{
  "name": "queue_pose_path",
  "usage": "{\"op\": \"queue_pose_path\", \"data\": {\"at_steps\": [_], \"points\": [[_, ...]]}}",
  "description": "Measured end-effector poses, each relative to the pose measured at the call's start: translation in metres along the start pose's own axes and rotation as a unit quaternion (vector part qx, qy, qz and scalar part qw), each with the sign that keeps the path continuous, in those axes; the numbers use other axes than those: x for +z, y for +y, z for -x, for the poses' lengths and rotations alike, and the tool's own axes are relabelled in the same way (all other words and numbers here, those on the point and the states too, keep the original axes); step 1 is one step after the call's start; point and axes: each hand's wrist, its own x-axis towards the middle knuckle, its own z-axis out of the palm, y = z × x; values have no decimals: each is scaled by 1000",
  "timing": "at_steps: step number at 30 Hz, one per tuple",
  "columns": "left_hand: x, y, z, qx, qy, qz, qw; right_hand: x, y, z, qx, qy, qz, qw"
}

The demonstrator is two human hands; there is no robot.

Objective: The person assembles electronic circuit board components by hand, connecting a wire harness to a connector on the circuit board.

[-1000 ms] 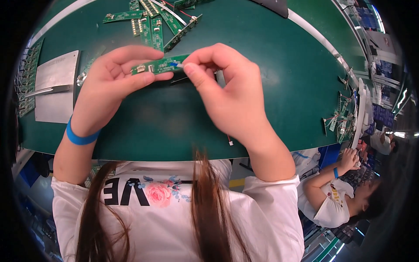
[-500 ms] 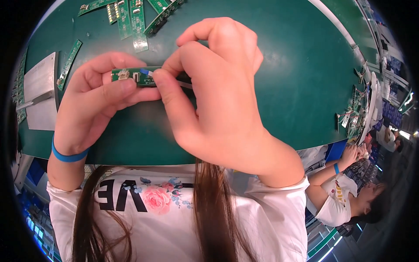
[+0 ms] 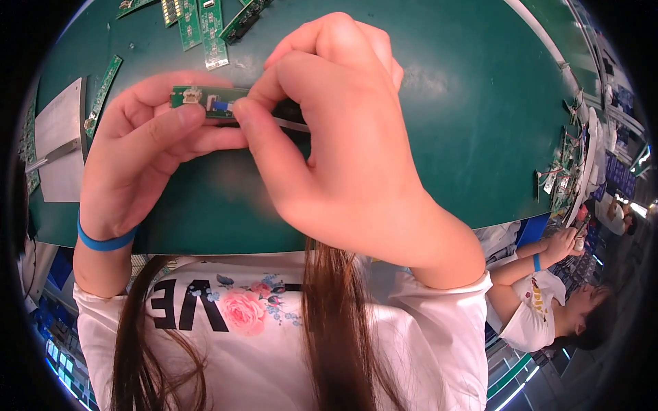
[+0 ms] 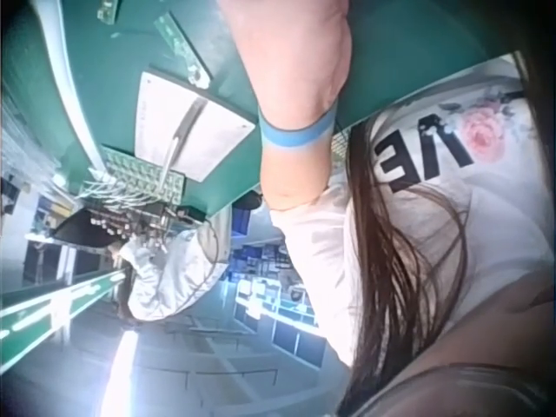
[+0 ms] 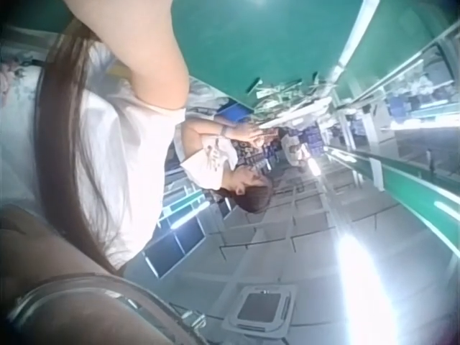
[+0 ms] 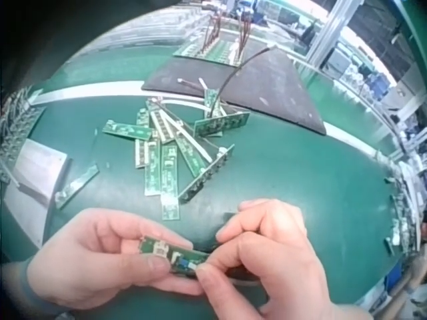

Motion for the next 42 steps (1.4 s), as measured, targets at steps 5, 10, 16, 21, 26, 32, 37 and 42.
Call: {"op": "queue_pose_path", "data": {"at_steps": [5,10,16,21,26,32,37,42], "points": [[1,-1,1,5,2,-19,1000,0,0,1,5,5,-15,1000],[-1,-3,0,7,-1,-30,1000,2,1,1,11,3,-18,1000],[1,-7,-1,24,0,-29,999,3,0,2,10,6,-24,1000],[5,-9,-3,47,30,-52,997,6,-2,2,15,16,-29,999],[6,-12,-5,85,46,-110,989,12,-6,1,11,30,-4,999],[4,-11,-9,136,90,-166,973,4,4,-7,-29,44,13,999],[-4,-4,-11,180,103,-188,960,-73,21,17,-62,-101,76,990],[-10,-3,-12,161,78,-171,969,-53,7,52,-108,-169,240,950]]}}
